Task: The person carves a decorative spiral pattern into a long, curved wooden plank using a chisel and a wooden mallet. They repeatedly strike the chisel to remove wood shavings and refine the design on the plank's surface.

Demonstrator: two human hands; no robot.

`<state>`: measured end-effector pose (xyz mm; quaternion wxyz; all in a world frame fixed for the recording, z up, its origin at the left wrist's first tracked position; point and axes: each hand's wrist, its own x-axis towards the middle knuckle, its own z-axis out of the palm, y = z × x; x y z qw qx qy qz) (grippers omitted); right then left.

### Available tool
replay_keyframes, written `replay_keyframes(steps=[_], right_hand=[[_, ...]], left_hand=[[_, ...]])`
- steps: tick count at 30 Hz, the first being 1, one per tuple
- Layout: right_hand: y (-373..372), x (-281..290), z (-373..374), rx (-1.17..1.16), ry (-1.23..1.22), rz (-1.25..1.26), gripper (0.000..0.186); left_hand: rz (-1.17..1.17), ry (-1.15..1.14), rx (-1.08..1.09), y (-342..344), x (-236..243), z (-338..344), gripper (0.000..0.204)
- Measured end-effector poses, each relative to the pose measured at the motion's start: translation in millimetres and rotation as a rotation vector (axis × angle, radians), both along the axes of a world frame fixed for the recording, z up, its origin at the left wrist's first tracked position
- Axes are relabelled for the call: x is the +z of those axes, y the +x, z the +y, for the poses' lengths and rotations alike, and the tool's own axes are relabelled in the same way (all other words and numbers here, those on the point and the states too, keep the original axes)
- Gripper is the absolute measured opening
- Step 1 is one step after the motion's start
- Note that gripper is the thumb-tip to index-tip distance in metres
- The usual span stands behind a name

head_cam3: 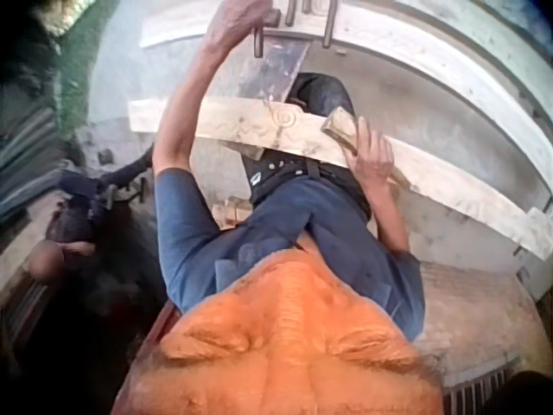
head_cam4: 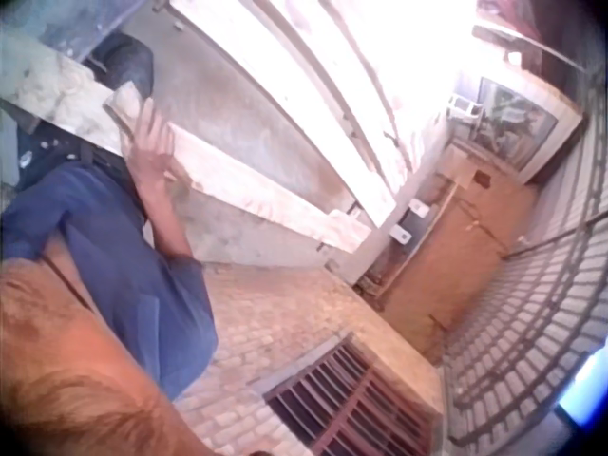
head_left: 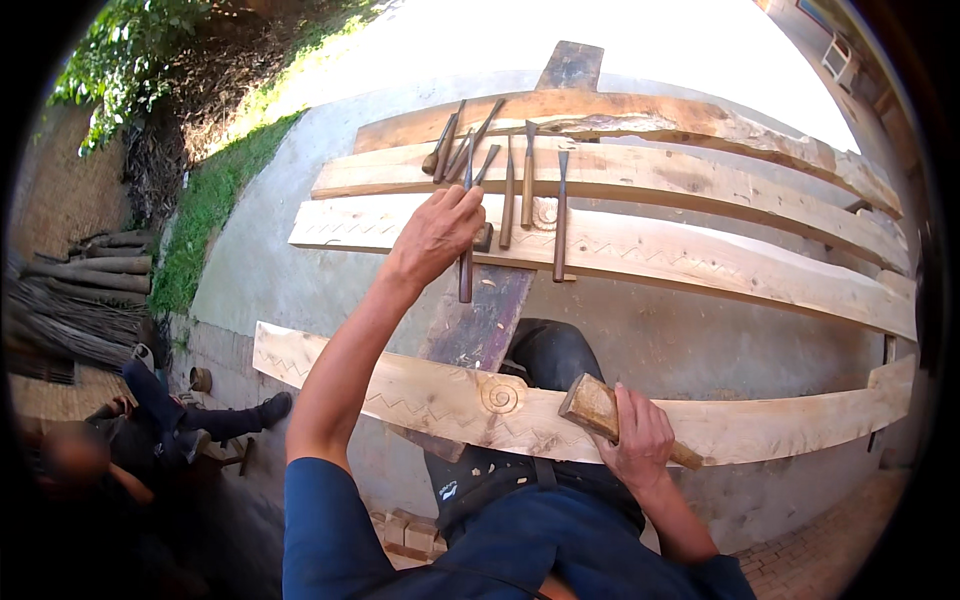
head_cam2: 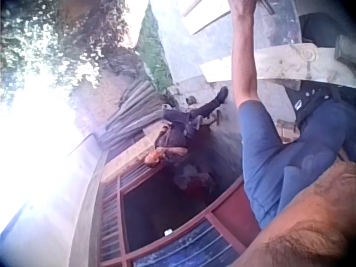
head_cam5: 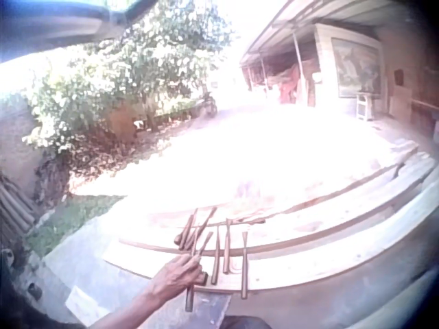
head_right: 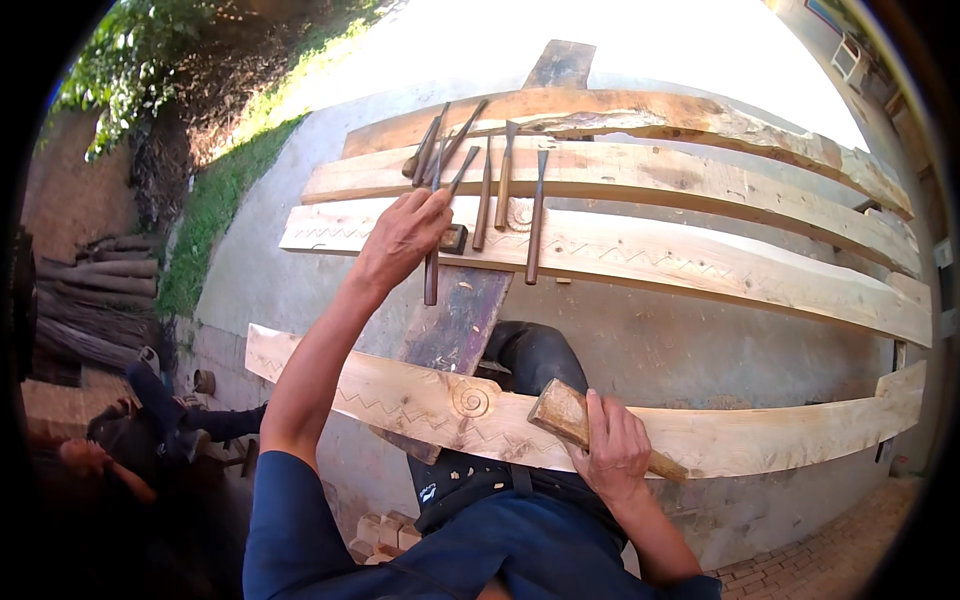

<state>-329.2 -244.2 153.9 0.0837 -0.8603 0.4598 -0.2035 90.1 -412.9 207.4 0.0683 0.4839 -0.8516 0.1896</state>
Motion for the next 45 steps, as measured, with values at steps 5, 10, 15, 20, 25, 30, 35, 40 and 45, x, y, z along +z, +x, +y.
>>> replay_keyframes(steps=[5, 10, 15, 20, 25, 30, 35, 40, 45], right_hand=[[0, 2, 0, 0.004, 0.014, 0.000, 0.083], [-1, 2, 0, 0.001, 0.024, 0.003, 0.083], [-1, 2, -1, -0.003, 0.031, 0.001, 0.083], [-2, 4, -1, -0.005, 0.041, 0.009, 0.082], [-1, 2, -1, -0.007, 0.024, -0.003, 0.081], [0, 3, -2, -0.008, 0.016, -0.008, 0.080], [0, 2, -2, -0.007, 0.006, -0.025, 0.078], [0, 2, -1, -0.009, 0.001, -0.015, 0.078], [0, 4, -1, -0.013, 0.003, -0.024, 0.078]], left_hand=[[-0.100, 0.047, -0.009, 40, -18, -40, 0.021], [-0.177, 0.162, -0.114, 62, -31, -58, 0.019], [-0.213, 0.229, -0.168, 72, -39, -77, 0.027], [-0.122, 0.231, -0.207, 80, -48, -77, 0.036], [-0.078, 0.222, -0.218, 83, -43, -73, 0.038], [-0.091, 0.161, -0.224, 62, -39, -81, 0.038], [-0.104, 0.131, -0.267, 25, -45, -104, 0.037], [-0.116, 0.190, -0.276, 14, -64, -118, 0.025], [-0.249, 0.207, -0.158, 1, -66, -120, 0.029]])
